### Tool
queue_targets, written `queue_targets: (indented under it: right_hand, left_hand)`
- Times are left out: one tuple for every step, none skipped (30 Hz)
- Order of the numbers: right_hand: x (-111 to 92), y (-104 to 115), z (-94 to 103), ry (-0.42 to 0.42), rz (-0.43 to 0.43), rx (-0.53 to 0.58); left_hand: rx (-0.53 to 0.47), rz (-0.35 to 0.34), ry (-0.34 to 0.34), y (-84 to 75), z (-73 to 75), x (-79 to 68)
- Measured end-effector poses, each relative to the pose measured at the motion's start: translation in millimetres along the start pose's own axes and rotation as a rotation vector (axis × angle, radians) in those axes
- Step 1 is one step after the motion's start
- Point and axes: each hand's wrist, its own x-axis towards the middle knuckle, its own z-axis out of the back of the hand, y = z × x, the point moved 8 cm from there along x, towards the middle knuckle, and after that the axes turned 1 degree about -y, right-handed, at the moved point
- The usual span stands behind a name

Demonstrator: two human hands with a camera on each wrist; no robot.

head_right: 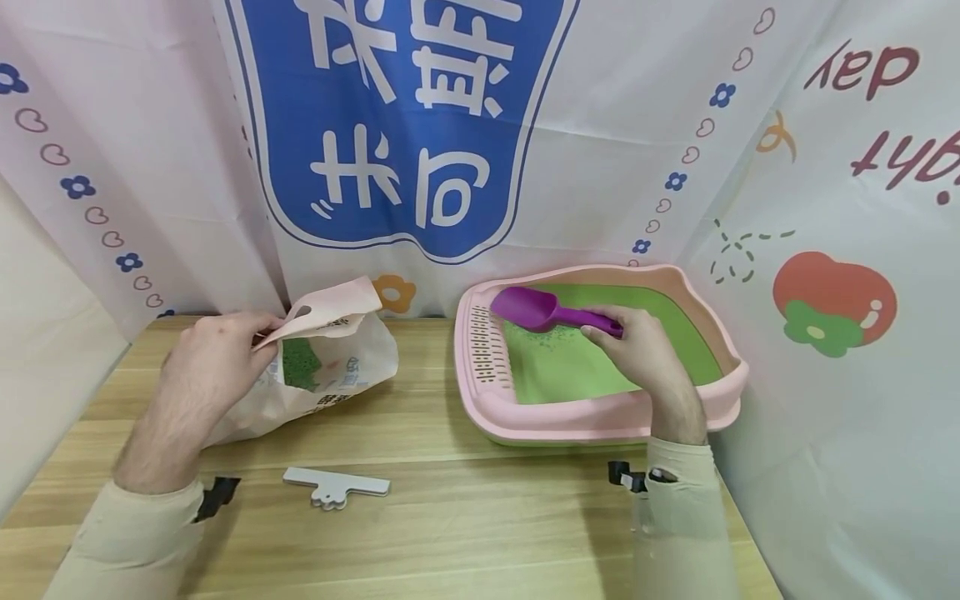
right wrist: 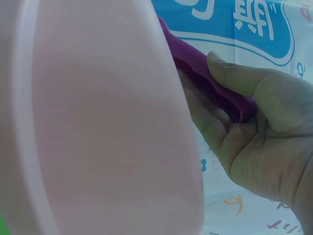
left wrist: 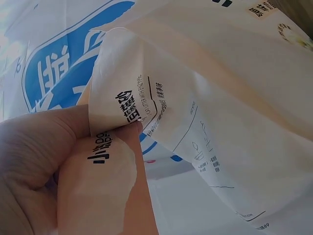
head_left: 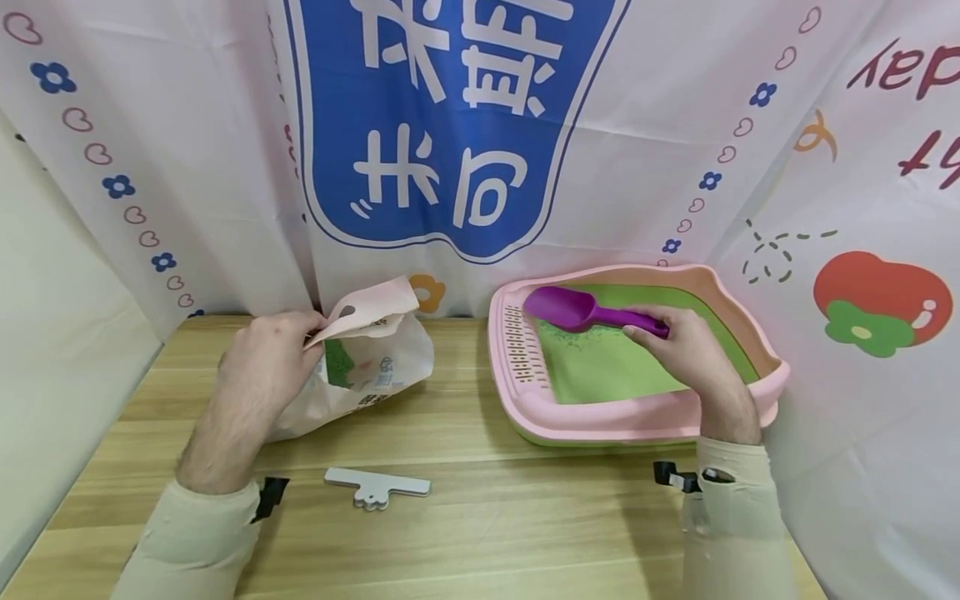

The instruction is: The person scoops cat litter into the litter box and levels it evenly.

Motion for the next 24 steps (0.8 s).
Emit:
queue_targets:
  right_hand:
    - [0.6,3.2,-1.6,0.005,0.008,0.005]
    - [1.4,6.1,-3.2,0.009,0.014,0.008]
    - [2.1,9.1,-4.8,0.014,0.019,0.011]
    - [2.8,12.2,-6.8,0.02,0.028,0.01]
    - [3.5,15.4,-8.8,0.024,0.033,0.013]
    - [4.3,18.5,-10.9,0.028,0.04,0.016]
    - [4.9,21.5,-13.4,0.035,0.045,0.021]
    - [5.6,24.3,-16.1,0.043,0.048,0.026]
    - [6.2,27.2,-18.8,0.049,0.053,0.029]
    - [6.7,29.8,-21.3,0.055,0.059,0.032]
    - [7.2,32.6,-24.0,0.062,0.065,0.035]
    - [7.5,35.2,-26.5,0.069,0.07,0.035]
    - [7.8,38.1,-29.0,0.076,0.076,0.037]
    - [8.2,40.9,-31.4,0.08,0.083,0.036]
    - [8.6,43.9,-33.7,0.084,0.09,0.035]
    - [9.2,46.9,-36.4,0.09,0.095,0.036]
    - [9.5,50.1,-39.1,0.098,0.098,0.039]
    - [9.9,53.2,-41.9,0.105,0.101,0.04]
    - [10.5,56.4,-45.0,0.113,0.105,0.046]
    - [11.0,59.6,-48.1,0.12,0.107,0.05]
    - [11.5,62.7,-51.3,0.129,0.109,0.056]
    - [11.9,65.8,-54.5,0.138,0.111,0.062]
    - [12.3,68.9,-57.5,0.143,0.118,0.064]
    - [12.7,72.0,-60.4,0.148,0.125,0.068]
  left_hand:
    - [-0.002,-0.001,0.001,0.3,-0.1,-0.2]
    - [-0.004,-0.001,0.003,0.7,-0.3,-0.3]
    - [-0.007,0.001,0.003,1.1,-0.3,-0.6]
    - [-0.009,0.002,0.004,1.5,-0.6,-0.7]
    - [-0.01,0.004,0.005,1.8,-0.7,-0.8]
    - [-0.01,0.008,0.007,2.2,-1.1,-1.0]
    - [-0.009,0.011,0.008,2.5,-1.3,-1.1]
    - [-0.008,0.014,0.011,2.7,-1.7,-1.1]
    - [-0.008,0.016,0.015,2.7,-2.2,-1.2]
    - [-0.006,0.016,0.02,2.3,-3.3,-1.0]
    - [-0.005,0.016,0.025,1.7,-4.2,-0.9]
    - [-0.007,0.014,0.03,0.9,-5.2,-0.8]
    - [-0.006,0.012,0.034,0.1,-5.9,-0.8]
    - [-0.007,0.009,0.037,-0.6,-6.7,-0.8]
    - [-0.008,0.005,0.038,-1.4,-7.1,-1.0]
    - [-0.009,0.002,0.037,-1.9,-7.4,-1.1]
    - [-0.011,0.001,0.034,-2.1,-7.3,-1.3]
    - [-0.011,0.0,0.032,-2.3,-7.2,-1.6]
    - [-0.011,-0.001,0.028,-2.2,-7.0,-1.7]
    - [-0.012,-0.001,0.027,-2.1,-7.0,-1.8]
    - [-0.012,0.0,0.03,-1.9,-7.2,-2.1]
    - [-0.012,0.0,0.032,-1.7,-7.3,-2.2]
    - [-0.011,0.002,0.035,-1.5,-7.9,-2.2]
    - [-0.011,0.003,0.04,-1.4,-8.4,-2.4]
